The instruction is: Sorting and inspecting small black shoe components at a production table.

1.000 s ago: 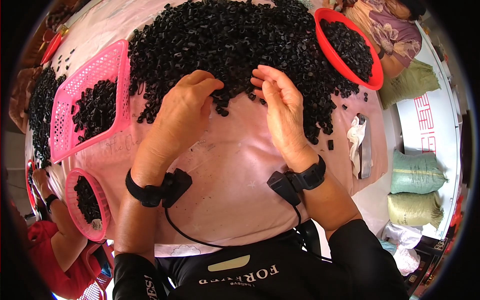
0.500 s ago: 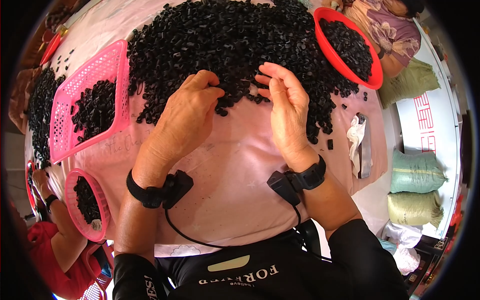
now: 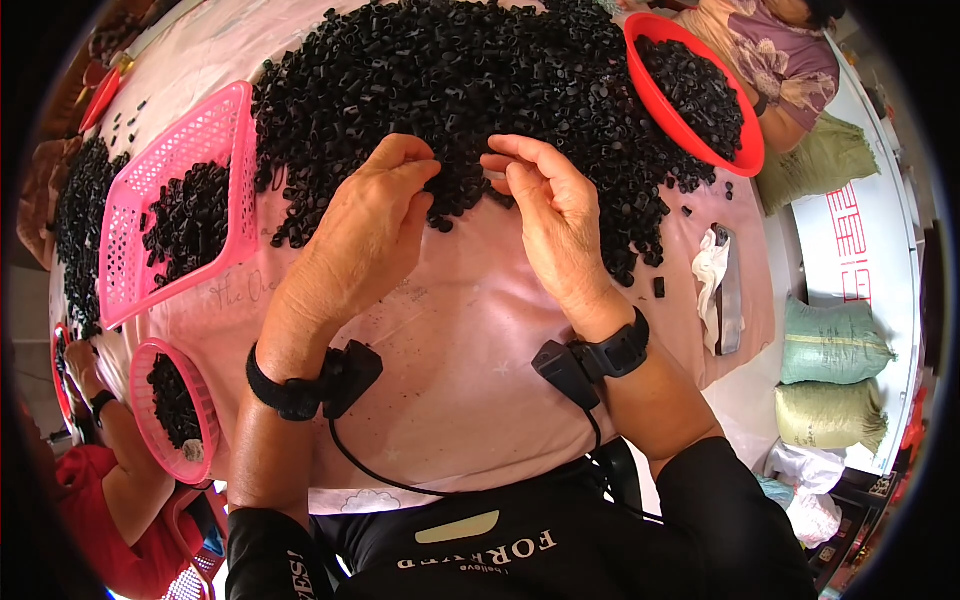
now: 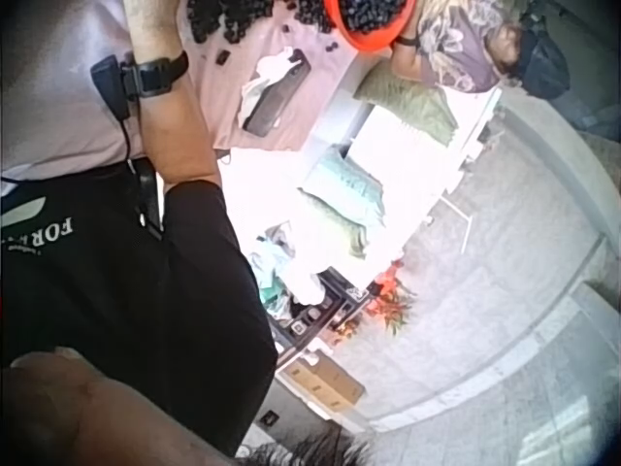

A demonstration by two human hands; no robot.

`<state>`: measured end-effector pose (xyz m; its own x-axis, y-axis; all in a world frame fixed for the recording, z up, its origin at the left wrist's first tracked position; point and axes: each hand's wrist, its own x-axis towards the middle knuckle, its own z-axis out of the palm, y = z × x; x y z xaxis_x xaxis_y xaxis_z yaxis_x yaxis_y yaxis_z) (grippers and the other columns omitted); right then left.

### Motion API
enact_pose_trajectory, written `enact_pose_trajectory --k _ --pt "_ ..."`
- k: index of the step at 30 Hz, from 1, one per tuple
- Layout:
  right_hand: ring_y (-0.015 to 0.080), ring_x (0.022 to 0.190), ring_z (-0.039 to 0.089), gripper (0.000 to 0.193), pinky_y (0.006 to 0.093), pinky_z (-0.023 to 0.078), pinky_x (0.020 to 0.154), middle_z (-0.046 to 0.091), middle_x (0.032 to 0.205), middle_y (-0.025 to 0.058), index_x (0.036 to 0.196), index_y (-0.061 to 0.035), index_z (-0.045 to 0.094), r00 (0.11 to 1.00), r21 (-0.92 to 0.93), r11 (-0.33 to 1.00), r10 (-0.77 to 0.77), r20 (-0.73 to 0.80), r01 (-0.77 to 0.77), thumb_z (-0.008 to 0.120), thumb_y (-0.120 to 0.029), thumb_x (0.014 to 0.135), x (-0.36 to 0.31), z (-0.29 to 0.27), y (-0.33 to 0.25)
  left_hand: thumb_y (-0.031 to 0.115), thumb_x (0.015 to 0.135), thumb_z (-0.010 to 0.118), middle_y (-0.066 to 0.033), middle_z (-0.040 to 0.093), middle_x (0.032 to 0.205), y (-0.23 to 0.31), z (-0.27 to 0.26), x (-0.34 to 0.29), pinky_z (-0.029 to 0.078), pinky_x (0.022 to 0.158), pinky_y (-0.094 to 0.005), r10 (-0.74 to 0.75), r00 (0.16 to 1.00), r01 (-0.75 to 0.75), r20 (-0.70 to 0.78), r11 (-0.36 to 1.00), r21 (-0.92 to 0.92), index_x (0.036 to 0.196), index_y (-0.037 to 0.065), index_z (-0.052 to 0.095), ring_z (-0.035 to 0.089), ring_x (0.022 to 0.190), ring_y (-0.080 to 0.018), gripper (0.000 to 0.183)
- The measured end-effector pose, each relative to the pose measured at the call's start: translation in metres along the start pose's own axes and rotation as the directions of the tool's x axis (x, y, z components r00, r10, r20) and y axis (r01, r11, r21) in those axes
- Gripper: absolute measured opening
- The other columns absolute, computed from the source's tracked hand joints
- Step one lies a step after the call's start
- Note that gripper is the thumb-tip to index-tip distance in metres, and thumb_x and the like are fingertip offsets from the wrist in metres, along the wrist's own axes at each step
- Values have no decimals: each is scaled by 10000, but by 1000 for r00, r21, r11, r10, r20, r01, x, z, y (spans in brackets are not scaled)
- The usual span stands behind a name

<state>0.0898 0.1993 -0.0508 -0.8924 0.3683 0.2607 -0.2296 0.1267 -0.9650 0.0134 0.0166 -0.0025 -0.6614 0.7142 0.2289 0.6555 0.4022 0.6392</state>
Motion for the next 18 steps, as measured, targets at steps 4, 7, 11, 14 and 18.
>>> enact_pose_trajectory --k 4,7,11,14,18 --pt "104 878 654 227 247 534 740 683 1101 70 1237 -13 645 990 10 999 44 -136 -43 541 -73 1044 -1 -2 -11 -66 881 593 -198 598 1292 -2 -3 0 533 928 -392 -41 999 42 -14 997 62 1168 -66 664 641 1130 -368 295" --pt "90 830 618 210 234 509 689 680 1085 58 1209 -10 656 977 -4 998 53 -208 -55 559 -74 1034 0 -4 -6 -65 869 610 -200 593 1316 -7 1 0 519 970 -406 54 998 -53 -15 996 75 1170 -57 667 613 1182 -377 307" --pt "88 806 598 202 238 504 688 676 1055 59 1191 -8 663 983 -94 994 32 -183 -50 570 -70 1023 -1 -2 7 -55 859 630 -215 585 1350 -9 12 -3 478 1048 -423 104 995 -104 7 982 161 1181 -47 675 552 1271 -382 325" --pt "105 851 611 198 243 510 732 663 1096 70 1180 -7 669 985 -100 989 97 -141 -112 572 -66 1018 -1 -3 8 -51 855 638 -224 581 1363 -10 14 -2 463 1070 -425 96 995 -98 22 977 190 1184 -59 672 540 1290 -381 331" --pt "128 983 629 206 254 519 832 630 1191 87 1190 -3 665 997 -63 998 -11 -81 6 565 -38 1014 0 2 10 -44 856 643 -226 579 1368 -10 15 -3 467 1064 -428 72 997 -78 40 981 178 1180 -81 665 554 1277 -382 327"
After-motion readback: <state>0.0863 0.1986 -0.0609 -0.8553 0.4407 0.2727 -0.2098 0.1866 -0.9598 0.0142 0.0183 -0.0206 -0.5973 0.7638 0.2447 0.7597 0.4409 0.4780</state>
